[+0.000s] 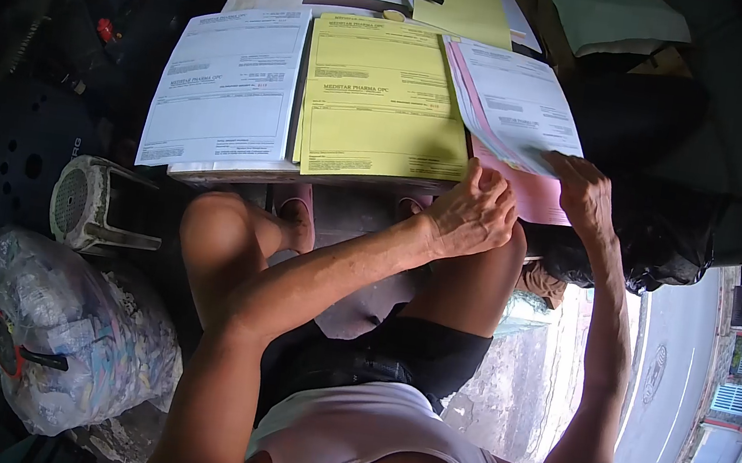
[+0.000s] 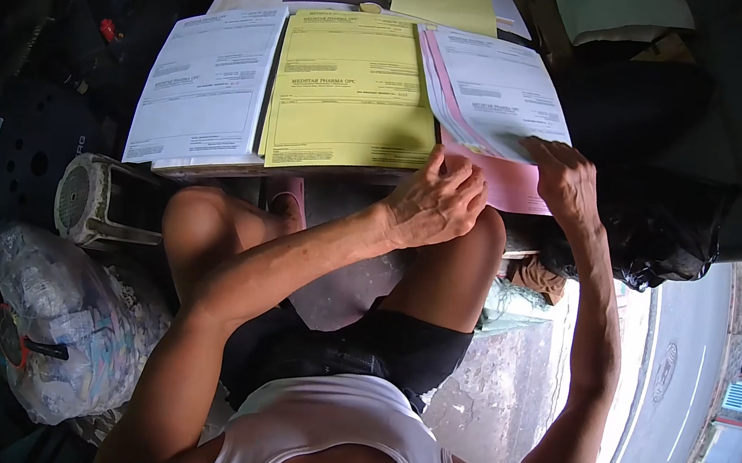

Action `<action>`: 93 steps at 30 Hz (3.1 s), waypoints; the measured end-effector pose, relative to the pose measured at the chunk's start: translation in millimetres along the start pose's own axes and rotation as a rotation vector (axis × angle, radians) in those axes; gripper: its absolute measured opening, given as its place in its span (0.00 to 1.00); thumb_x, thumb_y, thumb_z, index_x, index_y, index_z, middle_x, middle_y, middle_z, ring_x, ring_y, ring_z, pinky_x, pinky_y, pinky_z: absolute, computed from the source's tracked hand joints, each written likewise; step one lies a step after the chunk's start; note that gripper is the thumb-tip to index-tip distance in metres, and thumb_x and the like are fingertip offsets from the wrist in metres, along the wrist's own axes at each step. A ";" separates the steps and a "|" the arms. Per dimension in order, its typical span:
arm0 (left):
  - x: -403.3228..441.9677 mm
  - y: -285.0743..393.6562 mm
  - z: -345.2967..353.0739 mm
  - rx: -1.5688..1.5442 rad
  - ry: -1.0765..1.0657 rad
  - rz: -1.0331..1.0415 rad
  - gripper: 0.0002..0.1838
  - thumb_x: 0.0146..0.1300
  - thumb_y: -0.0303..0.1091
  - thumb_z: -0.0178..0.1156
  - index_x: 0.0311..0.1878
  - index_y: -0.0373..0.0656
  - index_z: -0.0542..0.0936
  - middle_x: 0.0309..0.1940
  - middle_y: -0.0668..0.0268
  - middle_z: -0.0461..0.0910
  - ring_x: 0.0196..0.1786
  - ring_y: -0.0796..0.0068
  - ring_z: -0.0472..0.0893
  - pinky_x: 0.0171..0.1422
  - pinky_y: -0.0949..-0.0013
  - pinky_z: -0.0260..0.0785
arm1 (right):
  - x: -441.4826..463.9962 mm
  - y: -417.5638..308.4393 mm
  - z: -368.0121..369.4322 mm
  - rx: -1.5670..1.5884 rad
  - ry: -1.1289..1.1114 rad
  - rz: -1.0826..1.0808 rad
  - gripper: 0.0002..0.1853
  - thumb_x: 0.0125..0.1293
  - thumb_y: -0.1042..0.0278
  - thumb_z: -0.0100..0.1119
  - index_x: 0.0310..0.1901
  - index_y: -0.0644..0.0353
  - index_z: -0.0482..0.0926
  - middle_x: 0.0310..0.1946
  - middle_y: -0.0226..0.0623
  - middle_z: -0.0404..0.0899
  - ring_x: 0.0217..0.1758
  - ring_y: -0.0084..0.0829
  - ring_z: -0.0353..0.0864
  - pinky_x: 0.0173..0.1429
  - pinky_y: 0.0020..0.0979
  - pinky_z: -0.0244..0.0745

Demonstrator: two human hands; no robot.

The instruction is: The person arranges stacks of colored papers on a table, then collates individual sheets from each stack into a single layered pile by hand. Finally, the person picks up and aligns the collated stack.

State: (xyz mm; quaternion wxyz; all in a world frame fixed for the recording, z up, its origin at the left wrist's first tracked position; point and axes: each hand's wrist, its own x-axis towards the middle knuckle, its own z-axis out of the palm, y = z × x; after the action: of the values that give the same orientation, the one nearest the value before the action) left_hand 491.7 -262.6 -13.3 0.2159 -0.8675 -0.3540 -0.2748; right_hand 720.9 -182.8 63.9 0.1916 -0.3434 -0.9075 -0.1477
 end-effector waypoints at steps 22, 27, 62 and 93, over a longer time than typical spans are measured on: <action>-248.2 -163.5 -216.7 0.430 -0.469 -0.607 0.39 0.64 0.49 0.70 0.75 0.44 0.71 0.74 0.62 0.72 0.77 0.59 0.69 0.74 0.36 0.60 | -42.4 -31.5 -5.7 0.072 -0.072 0.168 0.15 0.67 0.83 0.57 0.53 0.60 0.84 0.49 0.47 0.88 0.49 0.48 0.89 0.50 0.41 0.87; -250.1 -166.3 -222.5 0.366 -0.217 -0.452 0.14 0.67 0.27 0.68 0.55 0.42 0.85 0.52 0.65 0.88 0.54 0.62 0.86 0.63 0.49 0.74 | -37.1 -35.6 -13.6 0.110 -0.102 0.230 0.15 0.68 0.81 0.57 0.54 0.60 0.84 0.48 0.48 0.88 0.48 0.49 0.89 0.50 0.41 0.87; -102.6 -111.1 -113.0 -0.022 -0.205 -0.053 0.12 0.63 0.30 0.67 0.48 0.37 0.87 0.51 0.59 0.86 0.55 0.59 0.85 0.61 0.57 0.79 | 114.7 -119.0 18.7 0.122 -0.020 0.145 0.16 0.63 0.79 0.58 0.51 0.57 0.86 0.32 0.48 0.87 0.33 0.47 0.89 0.41 0.43 0.84; 5.3 -7.0 4.7 0.132 -0.105 -0.013 0.26 0.68 0.44 0.58 0.63 0.35 0.79 0.60 0.49 0.78 0.66 0.54 0.76 0.68 0.28 0.64 | 94.9 -18.5 -13.4 -0.219 0.088 -0.384 0.21 0.56 0.77 0.63 0.53 0.56 0.85 0.50 0.34 0.88 0.53 0.37 0.88 0.55 0.35 0.85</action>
State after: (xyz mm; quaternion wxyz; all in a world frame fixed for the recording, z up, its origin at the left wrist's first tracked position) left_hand 491.3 -252.6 -12.3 0.2522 -0.8622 -0.3877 -0.2066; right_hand 646.1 -147.7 115.8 0.1611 -0.1762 -0.9256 -0.2939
